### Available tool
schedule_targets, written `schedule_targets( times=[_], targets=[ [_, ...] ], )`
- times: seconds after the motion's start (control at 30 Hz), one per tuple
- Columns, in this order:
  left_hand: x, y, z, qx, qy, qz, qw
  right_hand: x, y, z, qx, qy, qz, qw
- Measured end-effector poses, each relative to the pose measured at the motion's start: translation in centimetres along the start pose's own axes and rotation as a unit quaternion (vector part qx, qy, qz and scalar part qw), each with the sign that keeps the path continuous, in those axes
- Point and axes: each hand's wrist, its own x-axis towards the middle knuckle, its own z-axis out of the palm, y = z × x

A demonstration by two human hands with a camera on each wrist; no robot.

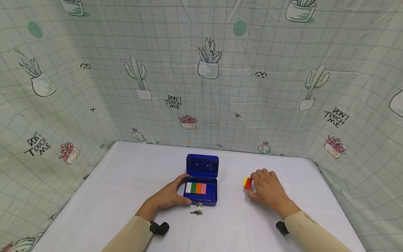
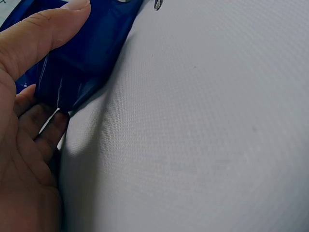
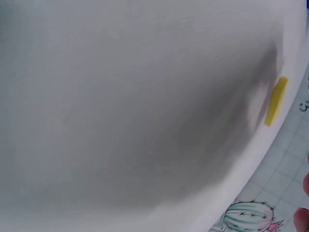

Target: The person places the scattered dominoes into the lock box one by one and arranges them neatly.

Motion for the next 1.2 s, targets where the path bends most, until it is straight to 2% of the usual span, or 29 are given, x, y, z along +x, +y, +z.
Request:
schedule_targets(
  times=[0.17,0.43,0.67,1.0,1.2],
  targets=[
    [0.0,0.0,0.1,0.003,0.002,0.000,1.0000,1.0,-0.8,0.0,-0.004,0.008,-0.018,1.000],
    [0.0,0.1,0.1,0.004,0.002,-0.001,1.0000,2.2,-2.2,-0.1,-0.003,-0.014,-0.023,1.000],
    [0.0,0.1,0.0,0.002,0.001,0.004,1.0000,3.1,-3.5,-0.1,-0.001,0.012,-0.053,0.999],
    [0.0,0.0,0.1,-0.001,0.002,0.004,1.0000,4.5,-5.7,-0.4,-0.002,0.005,-0.069,0.998],
    [-0.2,0.1,0.0,0.002,0.004,0.006,1.0000,5.3,-7.0,-0.3,0.007,0.023,-0.088,0.996]
  ],
)
